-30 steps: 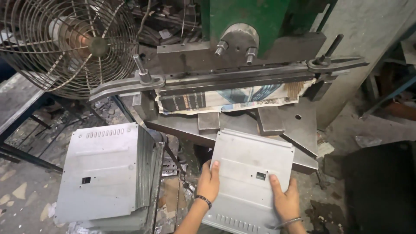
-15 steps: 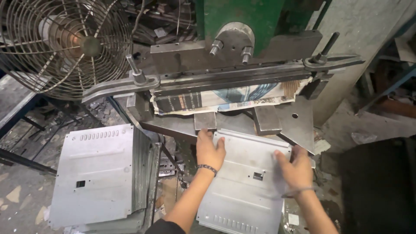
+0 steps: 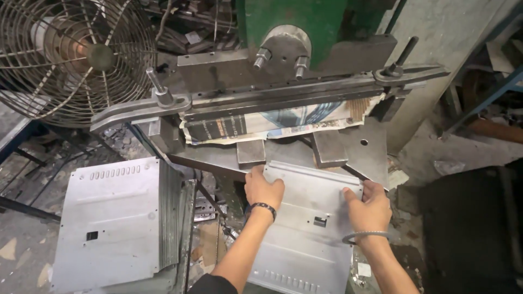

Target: Operating an industrial press to stamp or shape metal plate components.

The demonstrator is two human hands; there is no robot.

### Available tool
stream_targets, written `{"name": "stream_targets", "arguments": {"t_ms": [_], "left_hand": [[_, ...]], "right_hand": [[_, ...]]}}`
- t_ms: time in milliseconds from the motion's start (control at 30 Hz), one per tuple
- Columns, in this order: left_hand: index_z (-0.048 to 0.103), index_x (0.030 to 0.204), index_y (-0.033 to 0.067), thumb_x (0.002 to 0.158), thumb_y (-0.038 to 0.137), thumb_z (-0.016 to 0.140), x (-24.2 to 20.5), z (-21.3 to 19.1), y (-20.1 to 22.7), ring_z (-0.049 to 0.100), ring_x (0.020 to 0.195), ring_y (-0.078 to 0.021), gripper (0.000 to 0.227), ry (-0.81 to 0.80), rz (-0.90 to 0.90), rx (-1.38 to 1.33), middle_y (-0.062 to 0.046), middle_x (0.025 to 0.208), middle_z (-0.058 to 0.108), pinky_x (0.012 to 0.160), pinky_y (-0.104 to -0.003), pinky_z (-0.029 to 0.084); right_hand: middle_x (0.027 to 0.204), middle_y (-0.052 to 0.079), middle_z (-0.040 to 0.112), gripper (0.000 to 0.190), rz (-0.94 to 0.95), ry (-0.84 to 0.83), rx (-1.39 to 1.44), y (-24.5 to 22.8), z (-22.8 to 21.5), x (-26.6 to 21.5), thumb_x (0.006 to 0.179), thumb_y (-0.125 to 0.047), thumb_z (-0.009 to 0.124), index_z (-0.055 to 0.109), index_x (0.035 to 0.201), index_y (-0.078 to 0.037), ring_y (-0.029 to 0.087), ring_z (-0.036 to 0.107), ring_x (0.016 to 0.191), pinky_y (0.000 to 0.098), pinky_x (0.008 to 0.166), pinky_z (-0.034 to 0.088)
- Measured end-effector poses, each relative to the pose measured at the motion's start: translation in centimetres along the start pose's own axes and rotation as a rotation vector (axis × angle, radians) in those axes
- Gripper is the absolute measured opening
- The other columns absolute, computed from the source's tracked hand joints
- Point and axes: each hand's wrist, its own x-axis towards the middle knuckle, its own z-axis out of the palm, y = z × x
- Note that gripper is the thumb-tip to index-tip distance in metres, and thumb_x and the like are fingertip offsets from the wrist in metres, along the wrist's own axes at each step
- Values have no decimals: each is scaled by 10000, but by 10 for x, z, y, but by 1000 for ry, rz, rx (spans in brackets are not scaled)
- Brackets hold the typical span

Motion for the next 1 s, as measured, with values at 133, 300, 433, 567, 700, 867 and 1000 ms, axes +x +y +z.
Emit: {"name": "stream_targets", "arguments": {"t_ms": [133, 300, 433, 567, 700, 867, 1000], "left_hand": [[602, 1231, 79, 708, 180, 722, -8, -11, 1, 573, 1126, -424, 545, -5, 6, -45, -202, 1205, 597, 989, -481, 452], [591, 1218, 80, 679, 146, 703, -27, -41, 3, 574, 1116, -404, 555, 81, 49, -82, -177, 1178, 606, 978, -476, 455], [569, 1250, 78, 670, 118, 699, -39, -61, 4, 552, 1138, -396, 596, 136, 47, -105, -171, 1191, 585, 978, -474, 442], [566, 1267, 82, 686, 99, 689, -54, -80, 14, 547, 1166, -377, 594, 139, 34, -139, -158, 1205, 578, 994, -462, 435], [560, 1293, 67, 699, 76, 684, -81, -94, 22, 553, 1171, -372, 607, 170, 70, -180, -163, 1214, 575, 1016, -456, 427], [497, 1421, 38, 776, 104, 714, -133, -113, 1, 587, 1247, -312, 683, 191, 235, -409, -150, 1295, 553, 1076, -439, 444], [440, 1436, 40, 795, 146, 776, -126, -142, -24, 619, 1266, -267, 732, 107, 386, -529, -133, 1370, 540, 1103, -425, 465]], "right_hand": [[1199, 204, 726, 588, -42, 29, -45, -11, -12, -15, 800, -159, 815, 598, 1300, 60, 252, 716, 1084, 357, 946, 532], [1209, 222, 711, 597, -162, 39, -53, -22, -8, -37, 800, -173, 821, 595, 1298, 67, 273, 710, 1115, 365, 958, 531], [1195, 232, 711, 589, -189, 53, -99, -39, -5, -60, 798, -194, 829, 594, 1276, 57, 290, 709, 1104, 376, 954, 530], [1204, 205, 707, 561, -191, 59, -13, -40, -7, -72, 820, -179, 820, 576, 1273, 43, 271, 704, 1130, 363, 980, 529], [1264, 176, 669, 585, -259, 68, 138, -24, -15, -86, 834, -150, 821, 539, 1308, 47, 260, 670, 1170, 358, 1018, 514], [1239, 167, 620, 744, -421, 160, 184, 11, -37, -110, 750, -110, 859, 481, 1371, 47, 236, 620, 1116, 364, 982, 489], [1052, 89, 650, 802, -519, 54, 231, 123, -63, -76, 699, -174, 885, 481, 1366, 14, 166, 664, 975, 317, 929, 536]]}}
